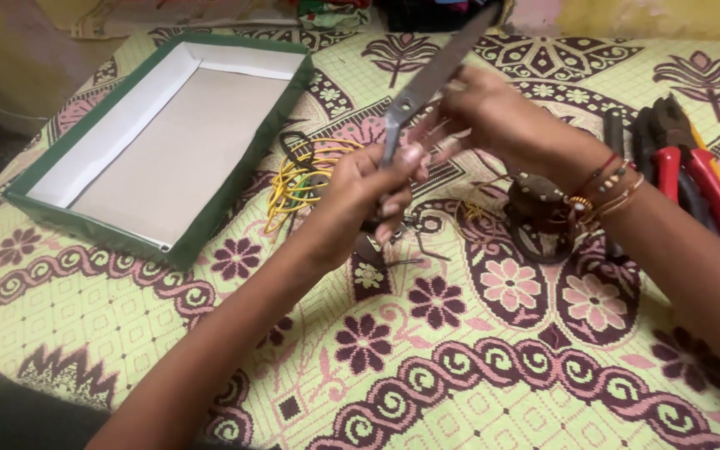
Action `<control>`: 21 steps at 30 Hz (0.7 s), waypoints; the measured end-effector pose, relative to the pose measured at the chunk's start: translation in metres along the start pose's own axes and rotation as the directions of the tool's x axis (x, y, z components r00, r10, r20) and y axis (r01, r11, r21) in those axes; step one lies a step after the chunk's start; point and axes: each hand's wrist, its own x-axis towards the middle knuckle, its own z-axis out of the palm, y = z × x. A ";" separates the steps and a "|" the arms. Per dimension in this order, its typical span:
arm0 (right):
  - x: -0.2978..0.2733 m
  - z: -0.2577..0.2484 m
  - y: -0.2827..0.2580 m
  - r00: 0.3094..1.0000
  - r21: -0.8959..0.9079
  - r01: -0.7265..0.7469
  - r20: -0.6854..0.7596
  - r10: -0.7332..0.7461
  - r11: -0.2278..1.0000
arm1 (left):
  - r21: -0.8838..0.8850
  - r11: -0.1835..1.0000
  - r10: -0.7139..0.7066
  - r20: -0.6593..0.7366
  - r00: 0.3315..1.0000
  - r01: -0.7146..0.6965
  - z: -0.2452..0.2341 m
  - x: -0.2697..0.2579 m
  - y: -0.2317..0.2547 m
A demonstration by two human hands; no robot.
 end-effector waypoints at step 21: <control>0.006 0.000 0.014 0.997 0.323 -0.082 0.024 0.078 0.943 | -0.003 1.000 -0.001 -0.186 0.983 0.001 -0.003 -0.007 0.011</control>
